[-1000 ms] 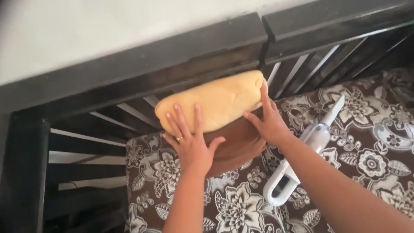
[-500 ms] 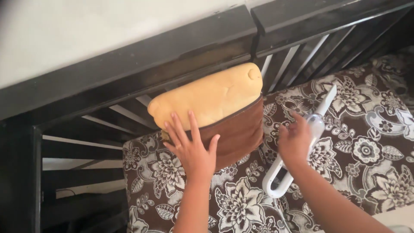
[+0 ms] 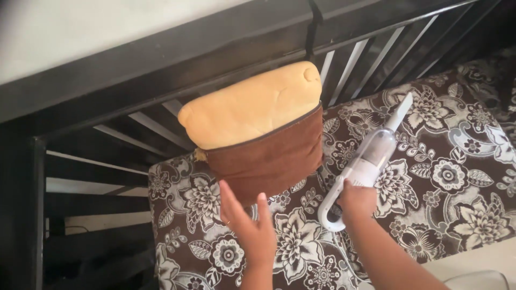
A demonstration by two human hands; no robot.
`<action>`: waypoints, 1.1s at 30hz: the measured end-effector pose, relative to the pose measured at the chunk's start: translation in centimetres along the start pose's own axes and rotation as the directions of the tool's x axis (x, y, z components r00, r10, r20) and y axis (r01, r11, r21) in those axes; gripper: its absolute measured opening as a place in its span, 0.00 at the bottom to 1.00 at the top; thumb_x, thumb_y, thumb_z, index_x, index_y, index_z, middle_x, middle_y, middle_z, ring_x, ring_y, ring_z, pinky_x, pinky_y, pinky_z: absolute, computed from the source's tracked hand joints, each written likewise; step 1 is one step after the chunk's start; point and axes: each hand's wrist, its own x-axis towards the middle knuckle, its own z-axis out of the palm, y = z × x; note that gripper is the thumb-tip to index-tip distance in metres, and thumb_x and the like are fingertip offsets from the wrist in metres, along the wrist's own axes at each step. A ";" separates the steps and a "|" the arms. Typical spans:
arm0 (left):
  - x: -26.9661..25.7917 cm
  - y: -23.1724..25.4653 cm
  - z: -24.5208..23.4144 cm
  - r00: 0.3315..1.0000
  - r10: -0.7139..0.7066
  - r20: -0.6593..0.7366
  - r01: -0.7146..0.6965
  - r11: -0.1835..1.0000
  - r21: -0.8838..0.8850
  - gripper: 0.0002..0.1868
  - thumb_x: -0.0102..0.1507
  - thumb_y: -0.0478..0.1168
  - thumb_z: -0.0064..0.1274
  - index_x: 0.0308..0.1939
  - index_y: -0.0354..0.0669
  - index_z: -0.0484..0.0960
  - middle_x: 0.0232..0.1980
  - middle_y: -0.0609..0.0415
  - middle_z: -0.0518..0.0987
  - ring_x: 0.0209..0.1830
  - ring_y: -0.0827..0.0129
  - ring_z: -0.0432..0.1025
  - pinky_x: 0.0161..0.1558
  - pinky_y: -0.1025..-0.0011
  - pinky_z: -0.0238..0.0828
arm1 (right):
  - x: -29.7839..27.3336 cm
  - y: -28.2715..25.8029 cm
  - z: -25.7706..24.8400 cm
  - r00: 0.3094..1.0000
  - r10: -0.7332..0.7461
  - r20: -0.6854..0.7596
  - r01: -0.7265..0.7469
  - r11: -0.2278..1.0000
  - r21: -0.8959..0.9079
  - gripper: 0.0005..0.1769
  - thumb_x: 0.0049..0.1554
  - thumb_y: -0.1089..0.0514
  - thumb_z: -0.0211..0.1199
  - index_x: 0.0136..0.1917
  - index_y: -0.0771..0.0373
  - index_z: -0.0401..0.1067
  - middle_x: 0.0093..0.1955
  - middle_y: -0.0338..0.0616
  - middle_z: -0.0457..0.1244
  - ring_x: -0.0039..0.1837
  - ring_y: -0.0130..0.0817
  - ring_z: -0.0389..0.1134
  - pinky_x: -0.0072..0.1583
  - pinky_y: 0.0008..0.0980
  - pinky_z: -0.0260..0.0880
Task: Vacuuming dust and debris from various decorative pillows on a bed using a handheld vacuum cleaner.
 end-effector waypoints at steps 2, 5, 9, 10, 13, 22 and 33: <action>-0.2 0.4 -0.4 0.983 -0.182 -0.008 0.177 0.965 -0.191 0.44 0.67 0.48 0.49 0.81 0.41 0.44 0.82 0.39 0.53 0.81 0.49 0.48 0.75 0.49 0.42 | 2.1 1.1 1.9 0.991 0.130 0.025 -0.132 0.955 0.266 0.23 0.59 0.55 0.68 0.59 0.74 0.71 0.50 0.58 0.70 0.45 0.47 0.74 0.45 0.42 0.73; -0.5 0.5 -1.5 0.899 -0.437 0.028 0.400 0.793 -0.458 0.44 0.67 0.51 0.45 0.82 0.46 0.42 0.81 0.44 0.56 0.80 0.57 0.52 0.75 0.53 0.43 | 2.8 2.3 2.8 0.945 0.279 0.173 -0.328 0.825 0.461 0.30 0.57 0.54 0.69 0.67 0.70 0.63 0.61 0.58 0.66 0.58 0.52 0.71 0.53 0.49 0.72; -0.7 -0.1 -2.6 0.765 -0.635 0.112 0.535 0.528 -0.660 0.44 0.65 0.55 0.41 0.81 0.54 0.41 0.78 0.51 0.64 0.79 0.61 0.55 0.73 0.56 0.42 | 2.0 1.9 1.7 0.845 0.192 0.498 -0.421 0.814 0.400 0.30 0.61 0.50 0.60 0.69 0.69 0.62 0.63 0.57 0.65 0.67 0.59 0.66 0.67 0.75 0.51; -1.2 -0.2 -3.0 0.759 -0.641 0.111 0.540 0.525 -0.658 0.44 0.65 0.55 0.41 0.81 0.54 0.41 0.78 0.51 0.64 0.79 0.61 0.55 0.73 0.56 0.42 | 1.7 1.9 1.1 0.845 0.198 0.497 -0.422 0.817 0.393 0.30 0.61 0.50 0.60 0.69 0.69 0.62 0.63 0.57 0.65 0.67 0.59 0.66 0.67 0.75 0.51; -2.1 -0.6 -4.1 0.737 -0.662 0.138 0.553 0.473 -0.686 0.43 0.65 0.57 0.41 0.81 0.53 0.44 0.76 0.50 0.69 0.78 0.58 0.58 0.73 0.55 0.46 | 1.5 2.2 0.4 0.806 0.176 0.566 -0.466 0.779 0.420 0.28 0.62 0.49 0.58 0.71 0.62 0.60 0.68 0.58 0.62 0.71 0.58 0.62 0.74 0.73 0.44; -5.3 -1.9 -6.2 0.662 -0.728 0.177 0.553 0.315 -0.771 0.41 0.64 0.59 0.37 0.80 0.56 0.51 0.74 0.51 0.69 0.75 0.57 0.60 0.71 0.51 0.49 | 7.3 8.7 5.5 0.652 -0.005 0.758 -0.537 0.702 0.467 0.39 0.63 0.43 0.55 0.80 0.62 0.52 0.77 0.57 0.53 0.73 0.60 0.57 0.76 0.64 0.49; -6.0 1.4 -11.3 0.702 -0.649 0.292 0.488 0.141 -0.861 0.41 0.65 0.63 0.37 0.79 0.52 0.55 0.74 0.47 0.71 0.75 0.55 0.62 0.72 0.53 0.52 | 9.0 6.6 -5.2 0.817 0.148 0.557 -0.479 0.711 0.514 0.36 0.64 0.24 0.49 0.54 0.61 0.63 0.38 0.40 0.57 0.37 0.36 0.60 0.43 0.42 0.66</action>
